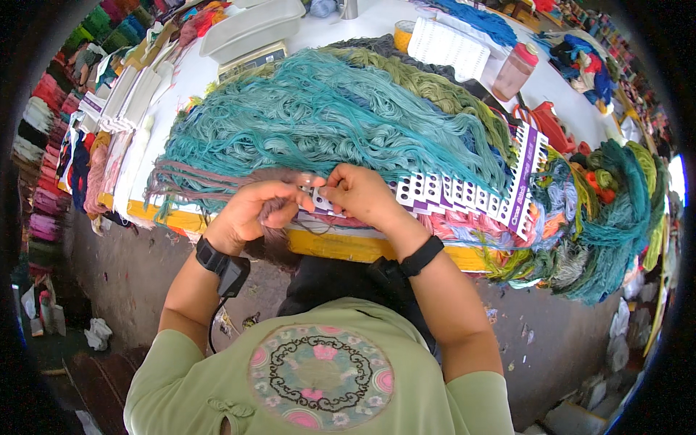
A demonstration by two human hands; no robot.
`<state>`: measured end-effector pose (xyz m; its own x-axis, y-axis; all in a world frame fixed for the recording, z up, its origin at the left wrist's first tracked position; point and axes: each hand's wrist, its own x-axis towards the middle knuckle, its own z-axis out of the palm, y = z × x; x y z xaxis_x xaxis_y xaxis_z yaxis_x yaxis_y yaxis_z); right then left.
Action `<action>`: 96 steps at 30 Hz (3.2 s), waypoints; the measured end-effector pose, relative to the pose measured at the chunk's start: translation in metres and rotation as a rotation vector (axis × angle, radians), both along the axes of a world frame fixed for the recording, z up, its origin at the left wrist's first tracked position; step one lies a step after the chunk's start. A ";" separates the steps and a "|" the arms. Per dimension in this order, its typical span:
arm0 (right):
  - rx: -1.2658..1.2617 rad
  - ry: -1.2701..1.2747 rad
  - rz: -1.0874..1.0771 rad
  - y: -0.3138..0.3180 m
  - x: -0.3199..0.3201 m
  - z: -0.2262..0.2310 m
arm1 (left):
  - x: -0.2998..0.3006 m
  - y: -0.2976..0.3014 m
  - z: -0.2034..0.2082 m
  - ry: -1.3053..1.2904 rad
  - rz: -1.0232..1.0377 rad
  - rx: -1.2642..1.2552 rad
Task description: The person picks up a bundle of thread and separates a single strand by hand. They thread the strand through a hole in a paper card and pull it through, repeating the process for each hole.
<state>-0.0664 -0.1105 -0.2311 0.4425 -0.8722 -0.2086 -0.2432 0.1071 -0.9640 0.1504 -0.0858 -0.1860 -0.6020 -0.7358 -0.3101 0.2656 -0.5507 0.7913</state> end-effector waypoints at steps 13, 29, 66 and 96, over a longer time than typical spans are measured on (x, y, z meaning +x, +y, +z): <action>-0.173 0.278 0.072 -0.005 0.002 -0.005 | 0.072 -0.013 0.022 -0.240 0.140 0.000; -0.254 0.226 0.047 0.005 0.001 -0.008 | 0.079 0.025 0.054 -0.614 0.585 -0.276; 0.075 -0.548 -0.335 0.071 -0.025 0.071 | -0.081 0.032 0.042 0.222 0.210 -0.169; -0.339 -0.622 -1.355 0.192 -0.456 0.012 | 0.319 0.027 -0.046 0.297 1.198 -0.041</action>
